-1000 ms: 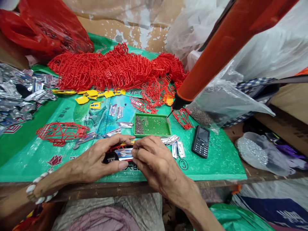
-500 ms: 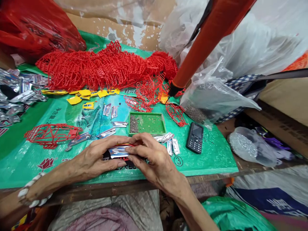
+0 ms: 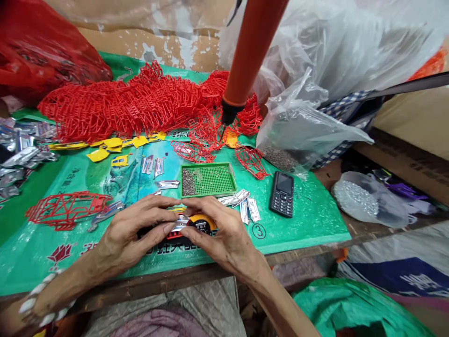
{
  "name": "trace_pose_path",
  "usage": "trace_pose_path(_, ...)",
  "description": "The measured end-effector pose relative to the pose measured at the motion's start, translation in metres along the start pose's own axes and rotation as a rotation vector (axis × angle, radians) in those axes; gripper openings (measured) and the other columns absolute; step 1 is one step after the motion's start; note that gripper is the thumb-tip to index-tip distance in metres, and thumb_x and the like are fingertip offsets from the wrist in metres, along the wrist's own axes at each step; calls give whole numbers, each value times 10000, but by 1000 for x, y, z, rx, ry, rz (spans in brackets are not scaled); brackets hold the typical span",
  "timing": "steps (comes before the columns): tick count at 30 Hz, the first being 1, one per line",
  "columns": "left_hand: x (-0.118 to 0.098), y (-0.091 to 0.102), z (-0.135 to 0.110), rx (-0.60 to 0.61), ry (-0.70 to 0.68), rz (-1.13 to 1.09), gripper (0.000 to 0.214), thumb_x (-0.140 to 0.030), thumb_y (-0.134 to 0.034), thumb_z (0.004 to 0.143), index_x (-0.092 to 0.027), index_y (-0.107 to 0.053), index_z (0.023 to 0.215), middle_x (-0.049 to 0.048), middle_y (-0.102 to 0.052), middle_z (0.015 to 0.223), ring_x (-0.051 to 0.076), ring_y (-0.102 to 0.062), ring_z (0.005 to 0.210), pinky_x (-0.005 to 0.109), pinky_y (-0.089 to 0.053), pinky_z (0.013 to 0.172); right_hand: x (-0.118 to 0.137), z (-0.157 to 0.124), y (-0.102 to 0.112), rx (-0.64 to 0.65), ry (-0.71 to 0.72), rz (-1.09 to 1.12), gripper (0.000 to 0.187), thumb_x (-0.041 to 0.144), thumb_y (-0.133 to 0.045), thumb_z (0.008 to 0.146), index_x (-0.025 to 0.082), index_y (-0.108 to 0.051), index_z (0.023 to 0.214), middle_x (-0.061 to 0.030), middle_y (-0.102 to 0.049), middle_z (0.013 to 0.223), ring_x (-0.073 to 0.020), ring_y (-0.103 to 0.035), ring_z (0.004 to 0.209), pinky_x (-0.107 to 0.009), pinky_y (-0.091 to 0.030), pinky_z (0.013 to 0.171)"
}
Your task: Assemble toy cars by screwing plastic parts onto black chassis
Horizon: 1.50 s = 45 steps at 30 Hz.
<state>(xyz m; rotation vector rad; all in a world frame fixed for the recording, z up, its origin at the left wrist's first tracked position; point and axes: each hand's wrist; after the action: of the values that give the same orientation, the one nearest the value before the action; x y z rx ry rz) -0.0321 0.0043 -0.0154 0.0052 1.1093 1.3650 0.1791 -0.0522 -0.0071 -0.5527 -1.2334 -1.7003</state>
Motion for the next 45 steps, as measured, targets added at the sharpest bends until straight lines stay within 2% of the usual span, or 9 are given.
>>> trace_pose_path(6,-3,6,7,-18,-203,246,133,-179,-605,969,-179,-693,1069,87,-711,989,178,-650,879,339,-580,810,-5,-8,4,27,-99,110,266,254,-714,880,211,-697,1142,-63,-760,1032,-176,-727,935,-313,-599,845)
trace_pose_path(11,-7,5,8,3,-283,343,133,-110,-614,954,-142,-662,1073,95,-706,1010,184,-632,899,344,-577,823,-10,-16,-3,-88,-187,184,218,262,-691,897,223,-713,1110,-44,-766,1002,-165,-726,908,-292,-593,822)
trace_pose_path(13,-11,6,8,39,-269,341,132,-99,-602,958,-133,-656,1074,96,-691,1018,185,-616,902,339,-575,816,-11,-16,-6,-112,-171,186,207,229,-689,893,220,-717,1099,-40,-766,1001,-156,-723,910,-279,-590,814)
trace_pose_path(17,-16,9,11,126,-184,278,160,-113,-557,990,-152,-651,1113,82,-665,1022,176,-608,917,332,-574,822,-11,-14,-7,-133,-49,186,155,145,-671,887,204,-736,1015,-45,-757,975,-146,-717,919,-275,-591,829)
trace_pose_path(21,-13,10,14,171,-185,208,188,-123,-533,1005,-159,-644,1152,86,-656,1059,174,-622,962,310,-577,833,-11,-12,-6,-148,16,174,146,112,-675,878,187,-743,984,-59,-752,957,-145,-717,927,-274,-597,827)
trace_pose_path(26,-12,2,14,64,-142,130,145,-62,-608,948,-130,-660,1065,80,-667,1029,146,-643,943,259,-557,847,-13,-12,-8,-153,39,155,154,103,-672,880,183,-736,996,-64,-750,957,-148,-719,920,-282,-603,816)
trace_pose_path(30,-15,-1,14,4,-111,190,81,-71,-647,923,-140,-689,929,49,-666,913,145,-603,861,265,-519,801,-15,-13,-10,-168,58,134,151,111,-679,879,189,-731,998,-65,-755,969,-155,-723,931,-281,-604,816)
trace_pose_path(35,-12,1,19,50,-12,98,78,-101,-675,911,-153,-722,947,26,-648,856,120,-618,788,200,-495,692,-16,-13,-9,-152,84,119,163,93,-673,881,179,-731,1007,-78,-751,964,-144,-718,935,-258,-594,817)
trace_pose_path(45,-15,-7,18,-61,-84,98,70,-55,-678,891,-125,-671,882,15,-678,775,122,-615,716,248,-507,701,-17,-14,-10,-142,70,152,151,99,-662,894,172,-708,1018,-71,-740,964,-139,-705,950,-255,-576,844)
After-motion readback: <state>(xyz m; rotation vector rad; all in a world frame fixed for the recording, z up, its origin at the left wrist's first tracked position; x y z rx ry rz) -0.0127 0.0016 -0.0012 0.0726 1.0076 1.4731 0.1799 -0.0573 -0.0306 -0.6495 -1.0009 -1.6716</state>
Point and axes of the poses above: each hand's wrist, its own z-axis towards the middle knuckle, its own y-axis out of the back of the hand, x = y × z
